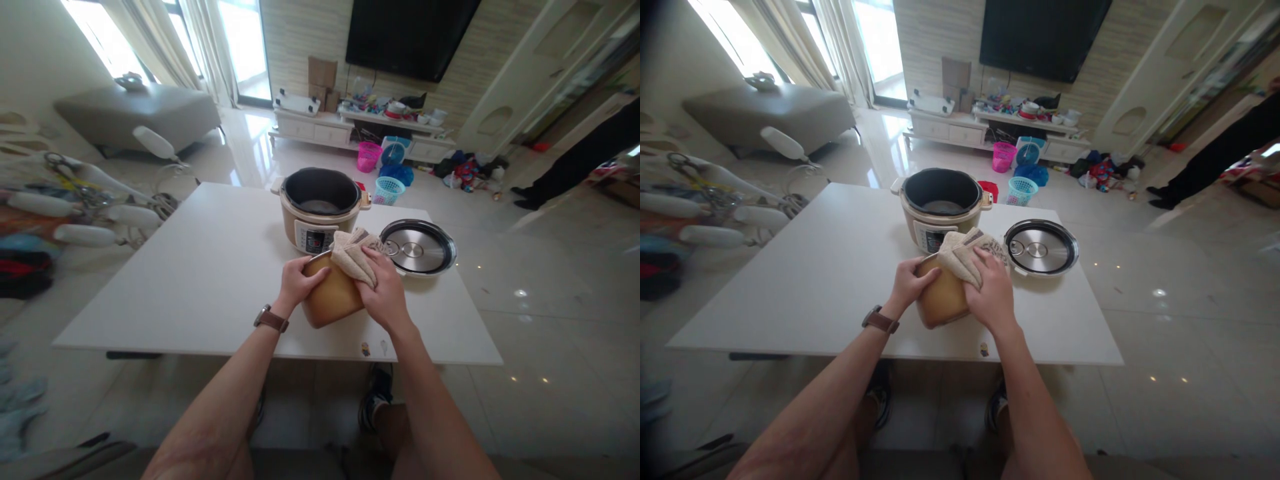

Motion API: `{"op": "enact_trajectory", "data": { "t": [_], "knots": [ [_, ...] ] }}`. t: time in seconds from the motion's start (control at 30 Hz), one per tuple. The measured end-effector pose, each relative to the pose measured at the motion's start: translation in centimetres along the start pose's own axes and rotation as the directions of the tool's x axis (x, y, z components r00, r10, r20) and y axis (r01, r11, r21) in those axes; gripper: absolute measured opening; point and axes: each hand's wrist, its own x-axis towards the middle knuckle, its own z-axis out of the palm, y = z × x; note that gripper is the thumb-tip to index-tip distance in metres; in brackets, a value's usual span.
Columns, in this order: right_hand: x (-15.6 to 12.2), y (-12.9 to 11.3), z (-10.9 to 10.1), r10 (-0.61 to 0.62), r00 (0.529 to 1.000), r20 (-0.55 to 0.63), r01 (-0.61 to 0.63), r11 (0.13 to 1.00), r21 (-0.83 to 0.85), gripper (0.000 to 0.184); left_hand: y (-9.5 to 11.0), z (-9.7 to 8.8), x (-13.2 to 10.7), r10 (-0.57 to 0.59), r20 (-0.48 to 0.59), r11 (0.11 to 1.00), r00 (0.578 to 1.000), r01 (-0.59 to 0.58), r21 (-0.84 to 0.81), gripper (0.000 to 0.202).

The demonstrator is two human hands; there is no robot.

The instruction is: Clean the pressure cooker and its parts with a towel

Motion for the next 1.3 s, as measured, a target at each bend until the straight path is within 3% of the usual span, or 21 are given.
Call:
{"op": "enact_trajectory", "data": {
  "t": [0.13, 0.3, 0.43, 0.57, 0.77, 0.93, 1.03, 1.13, 1.2, 1.3],
  "knots": [
    [0.0, 3.8, 0.7, 0.274, 0.955, -0.113, -0.229, 0.924, 0.307, 0.049, -0.3, -0.2, -0.2, -0.007, -0.012, 1.000, 1.000, 0.006, -0.027, 0.046],
    [0.0, 6.8, 1.6, 0.592, 0.806, -0.025, -0.481, 0.678, 0.556, 0.045, -1.7, -0.4, -0.5, -0.030, -0.026, 0.993, 0.999, 0.027, -0.113, 0.047],
    [0.1, 7.7, 1.9, 0.690, 0.724, 0.011, -0.551, 0.568, 0.612, 0.044, -3.1, -0.3, -0.7, -0.050, -0.087, 0.989, 0.995, 0.038, -0.143, 0.051],
    [0.0, 7.8, 1.9, 0.715, 0.699, 0.015, -0.570, 0.545, 0.615, 0.045, -3.5, -0.3, -0.6, -0.053, -0.103, 0.990, 0.993, 0.038, -0.136, 0.051],
    [-0.2, 7.7, 1.7, 0.688, 0.725, 0.032, -0.570, 0.573, 0.589, 0.052, -1.5, -0.6, 0.2, -0.060, -0.061, 0.982, 0.996, 0.048, -0.183, 0.053],
    [-0.2, 7.0, 1.2, 0.577, 0.815, -0.054, -0.491, 0.737, 0.465, 0.046, -0.6, -0.3, 0.5, -0.079, -0.010, 0.992, 0.997, 0.078, -0.096, 0.051],
    [-0.3, 5.0, 0.6, 0.398, 0.911, -0.108, -0.342, 0.875, 0.343, 0.044, -0.5, -0.1, 0.4, -0.078, -0.002, 0.993, 0.997, 0.077, -0.095, 0.051],
    [-0.8, 1.8, -0.1, 0.112, 0.991, -0.079, -0.101, 0.987, 0.126, 0.050, -0.5, 0.1, 0.4, -0.072, -0.005, 0.993, 0.997, 0.071, -0.097, 0.049],
    [-1.2, -0.2, -0.3, -0.024, 1.000, 0.012, 0.024, 1.000, -0.018, 0.055, -0.4, 0.2, 0.3, -0.063, -0.006, 0.993, 0.998, 0.063, -0.103, 0.048],
    [-1.6, -1.6, -0.4, -0.084, 0.994, 0.076, 0.092, 0.989, -0.113, 0.057, -0.3, 0.4, 0.3, -0.054, -0.001, 0.993, 0.999, 0.054, -0.108, 0.048]
  ]
}}
